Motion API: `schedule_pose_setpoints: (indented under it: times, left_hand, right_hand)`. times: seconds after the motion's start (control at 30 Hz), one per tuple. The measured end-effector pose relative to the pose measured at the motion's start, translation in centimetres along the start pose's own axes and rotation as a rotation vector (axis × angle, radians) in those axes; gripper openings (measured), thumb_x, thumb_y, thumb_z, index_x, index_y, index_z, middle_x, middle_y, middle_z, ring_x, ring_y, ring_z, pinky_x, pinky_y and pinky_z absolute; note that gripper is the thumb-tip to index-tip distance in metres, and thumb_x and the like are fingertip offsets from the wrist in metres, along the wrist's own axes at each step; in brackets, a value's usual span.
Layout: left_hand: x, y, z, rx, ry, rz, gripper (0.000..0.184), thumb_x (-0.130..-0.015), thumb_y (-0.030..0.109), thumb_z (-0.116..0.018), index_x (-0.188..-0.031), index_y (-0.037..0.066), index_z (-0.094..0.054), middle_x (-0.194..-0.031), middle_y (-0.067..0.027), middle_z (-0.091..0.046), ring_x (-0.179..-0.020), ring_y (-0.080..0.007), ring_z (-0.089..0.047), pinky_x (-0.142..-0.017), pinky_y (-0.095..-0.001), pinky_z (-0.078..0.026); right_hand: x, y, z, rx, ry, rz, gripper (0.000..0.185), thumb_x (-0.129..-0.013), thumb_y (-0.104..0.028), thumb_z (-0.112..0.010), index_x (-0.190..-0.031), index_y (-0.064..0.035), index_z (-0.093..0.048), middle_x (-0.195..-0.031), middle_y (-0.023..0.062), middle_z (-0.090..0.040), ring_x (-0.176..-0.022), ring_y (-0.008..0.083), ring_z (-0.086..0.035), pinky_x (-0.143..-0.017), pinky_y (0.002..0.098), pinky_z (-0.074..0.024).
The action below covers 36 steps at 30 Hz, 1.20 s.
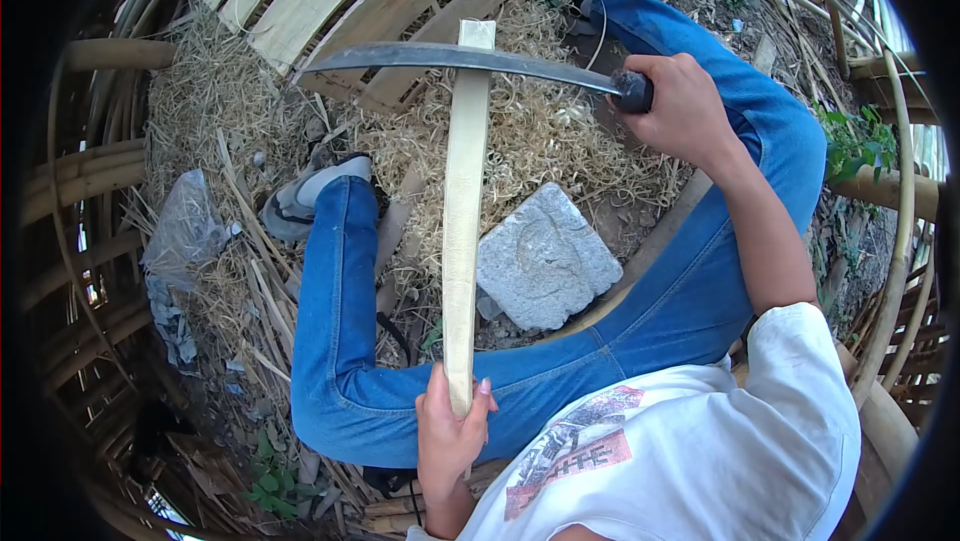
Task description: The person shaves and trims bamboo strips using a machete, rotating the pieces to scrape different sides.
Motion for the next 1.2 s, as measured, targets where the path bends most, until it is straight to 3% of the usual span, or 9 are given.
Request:
schedule_pose_setpoints:
  times: [0.3, 0.4, 0.43, 0.53, 0.63, 0.73, 0.83, 0.97, 1.2]
  left_hand:
    - [0.8, -0.1, 0.4, -0.045, -0.012, -0.029, 0.013, -0.096, -0.002, -0.062, -0.099, 0.0, -0.05, -0.066, -0.0087, -0.065, -0.041, -0.0083, -0.055, -0.036, -0.0246, -0.039]
    - [0.7, 0.1, 0.5, -0.055, 0.021, -0.044, 0.013, -0.095, -0.002, -0.062, -0.099, 0.001, -0.05, -0.066, -0.008, -0.065, -0.041, -0.0075, -0.054, -0.035, -0.024, -0.039]
    - [0.7, 0.0, 0.6, -0.059, 0.035, -0.054, 0.013, -0.095, -0.002, -0.062, -0.099, 0.001, -0.05, -0.065, -0.0077, -0.065, -0.041, -0.0071, -0.054, -0.035, -0.0237, -0.038]
    - [0.4, -0.1, 1.3, -0.166, 0.114, -0.069, 0.012, -0.097, 0.001, -0.062, -0.098, 0.0, -0.051, -0.066, -0.0097, -0.067, -0.044, -0.0138, -0.06, -0.04, -0.03, -0.044]
    - [0.6, 2.3, 2.7, -0.469, 0.361, -0.18, 0.012, -0.098, 0.004, -0.063, -0.096, 0.0, -0.052, -0.069, -0.0137, -0.068, -0.054, -0.0255, -0.068, -0.049, -0.0387, -0.049]
    - [1.2, 3.4, 3.9, -0.682, 0.47, -0.24, 0.011, -0.098, 0.006, -0.063, -0.098, -0.001, -0.054, -0.071, -0.0169, -0.068, -0.067, -0.034, -0.072, -0.058, -0.0435, -0.05]
    - [1.5, 4.1, 5.2, -0.722, 0.541, -0.253, 0.009, -0.098, 0.004, -0.062, -0.099, -0.002, -0.056, -0.071, -0.0168, -0.067, -0.066, -0.0341, -0.071, -0.057, -0.0422, -0.05]
    - [2.0, 4.5, 7.7, -0.688, 0.656, -0.27, 0.01, -0.1, 0.006, -0.061, -0.1, -0.003, -0.058, -0.07, -0.0155, -0.066, -0.064, -0.0278, -0.071, -0.058, -0.0383, -0.05]
    - [1.8, 5.1, 8.5, -0.702, 0.653, -0.264, 0.015, -0.096, 0.003, -0.064, -0.109, -0.004, -0.062, -0.071, -0.0171, -0.065, -0.064, -0.0248, -0.07, -0.058, -0.0368, -0.05]
  right_hand:
    - [-1.2, 3.0, 4.4, -0.033, 0.261, 0.014, 0.021, -0.079, -0.024, -0.075, -0.085, -0.0036, -0.071, -0.068, 0.0181, -0.065, -0.067, 0.0394, -0.066, -0.062, 0.045, -0.0506]
    - [-1.0, 1.8, 4.9, -0.085, 0.299, 0.078, 0.023, -0.08, -0.024, -0.077, -0.082, -0.0021, -0.069, -0.066, 0.0179, -0.064, -0.062, 0.0382, -0.064, -0.059, 0.0427, -0.0493]
    - [-1.1, 1.5, 4.1, -0.147, 0.22, 0.058, 0.023, -0.08, -0.024, -0.077, -0.081, -0.0018, -0.069, -0.065, 0.0179, -0.064, -0.062, 0.0378, -0.064, -0.058, 0.0421, -0.049]
    - [-0.8, 0.3, 1.5, -0.315, 0.008, 0.001, 0.023, -0.079, -0.023, -0.077, -0.079, -0.001, -0.069, -0.065, 0.0183, -0.063, -0.063, 0.0384, -0.064, -0.058, 0.0423, -0.0488]
    - [-0.1, -1.4, -1.0, -0.326, -0.098, 0.057, 0.022, -0.078, -0.022, -0.076, -0.08, -0.0012, -0.069, -0.066, 0.0188, -0.064, -0.066, 0.0395, -0.065, -0.06, 0.0439, -0.0494]
    - [0.1, -1.8, -1.1, -0.262, -0.091, 0.053, 0.019, -0.076, -0.019, -0.075, -0.082, -0.0019, -0.07, -0.068, 0.0193, -0.065, -0.069, 0.0403, -0.066, -0.062, 0.045, -0.0503]
    - [-0.2, -1.0, -0.7, -0.254, -0.08, 0.022, 0.018, -0.076, -0.018, -0.074, -0.084, -0.0023, -0.071, -0.068, 0.0192, -0.065, -0.069, 0.0402, -0.066, -0.063, 0.0447, -0.0507]
    - [-0.6, 0.2, 0.4, -0.26, 0.002, -0.007, 0.02, -0.078, -0.02, -0.076, -0.084, -0.0017, -0.071, -0.068, 0.0195, -0.066, -0.068, 0.0388, -0.067, -0.062, 0.0442, -0.0505]
    - [-0.9, 0.7, 1.2, -0.319, 0.078, 0.014, 0.025, -0.08, -0.021, -0.079, -0.082, 0.0018, -0.069, -0.065, 0.0175, -0.065, -0.059, 0.0335, -0.064, -0.057, 0.0397, -0.0481]
Point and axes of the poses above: each hand's wrist, its own x-axis away from the middle knuckle, its own z-axis out of the back of the hand, y = z × x, the point moved 10 cm from there along -x, towards the middle knuckle
